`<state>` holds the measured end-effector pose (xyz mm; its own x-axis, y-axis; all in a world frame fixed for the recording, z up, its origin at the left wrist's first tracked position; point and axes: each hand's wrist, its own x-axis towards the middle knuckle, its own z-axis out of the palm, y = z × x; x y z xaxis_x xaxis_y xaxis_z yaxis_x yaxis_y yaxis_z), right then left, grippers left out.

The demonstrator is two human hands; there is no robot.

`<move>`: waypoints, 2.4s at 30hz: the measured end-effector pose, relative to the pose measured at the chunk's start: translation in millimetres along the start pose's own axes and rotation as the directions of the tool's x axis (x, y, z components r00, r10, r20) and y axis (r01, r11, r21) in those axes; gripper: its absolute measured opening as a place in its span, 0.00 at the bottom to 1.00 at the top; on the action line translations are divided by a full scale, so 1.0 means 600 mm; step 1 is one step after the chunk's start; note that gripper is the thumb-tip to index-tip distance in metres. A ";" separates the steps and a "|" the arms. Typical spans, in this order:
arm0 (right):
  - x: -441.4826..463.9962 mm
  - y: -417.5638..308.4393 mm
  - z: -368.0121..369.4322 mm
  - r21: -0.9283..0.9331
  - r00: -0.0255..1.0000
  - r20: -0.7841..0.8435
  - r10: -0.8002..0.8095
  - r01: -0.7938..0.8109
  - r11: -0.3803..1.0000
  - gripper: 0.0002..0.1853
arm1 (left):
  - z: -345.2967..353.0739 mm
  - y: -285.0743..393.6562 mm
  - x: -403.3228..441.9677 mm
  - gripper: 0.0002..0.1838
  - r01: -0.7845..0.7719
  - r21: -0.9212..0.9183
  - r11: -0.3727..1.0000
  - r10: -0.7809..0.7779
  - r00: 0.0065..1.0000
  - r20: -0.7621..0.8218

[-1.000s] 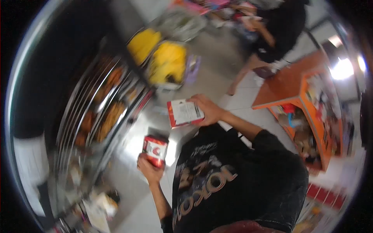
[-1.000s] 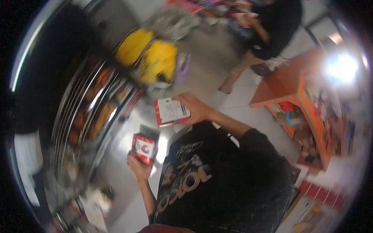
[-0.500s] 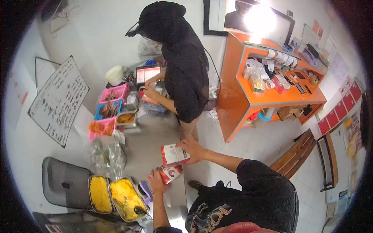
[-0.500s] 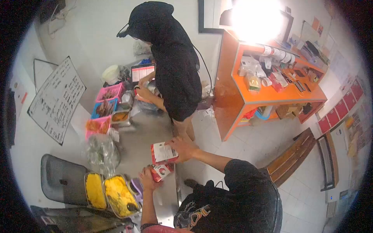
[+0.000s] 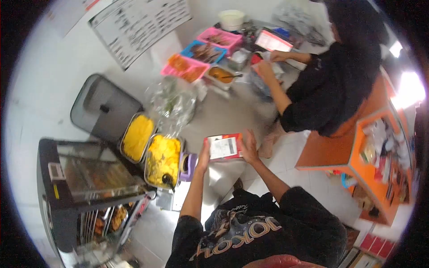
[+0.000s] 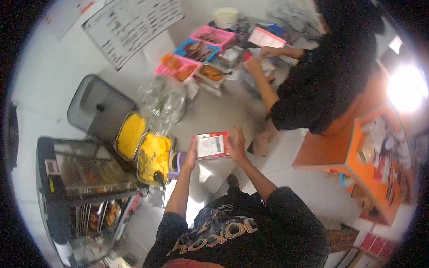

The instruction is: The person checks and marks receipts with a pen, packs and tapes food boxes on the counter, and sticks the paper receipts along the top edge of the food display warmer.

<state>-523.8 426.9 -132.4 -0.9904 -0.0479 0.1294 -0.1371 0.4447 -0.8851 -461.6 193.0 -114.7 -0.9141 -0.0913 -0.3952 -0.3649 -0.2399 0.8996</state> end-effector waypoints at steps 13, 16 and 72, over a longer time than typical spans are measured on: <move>0.060 0.038 0.086 0.788 0.840 0.274 0.468 -0.475 0.391 0.42 | 0.023 0.099 0.160 0.38 0.014 0.387 0.922 0.115 0.944 -0.308; -0.009 -0.055 0.028 0.823 0.750 0.195 0.631 -0.475 0.310 0.40 | 0.028 0.081 0.099 0.29 -0.221 0.602 0.768 0.559 0.691 -0.459; -0.721 -0.575 0.351 0.091 0.156 0.972 -0.174 0.432 0.897 0.16 | -0.735 0.177 -1.238 0.13 -0.390 0.647 0.655 0.639 -0.171 -0.750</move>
<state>-51.1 105.7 23.0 -0.1450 -0.9544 -0.2610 -0.5527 0.2969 -0.7787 256.7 -191.0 192.6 0.0556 -0.8624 0.5032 0.0035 0.5041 0.8636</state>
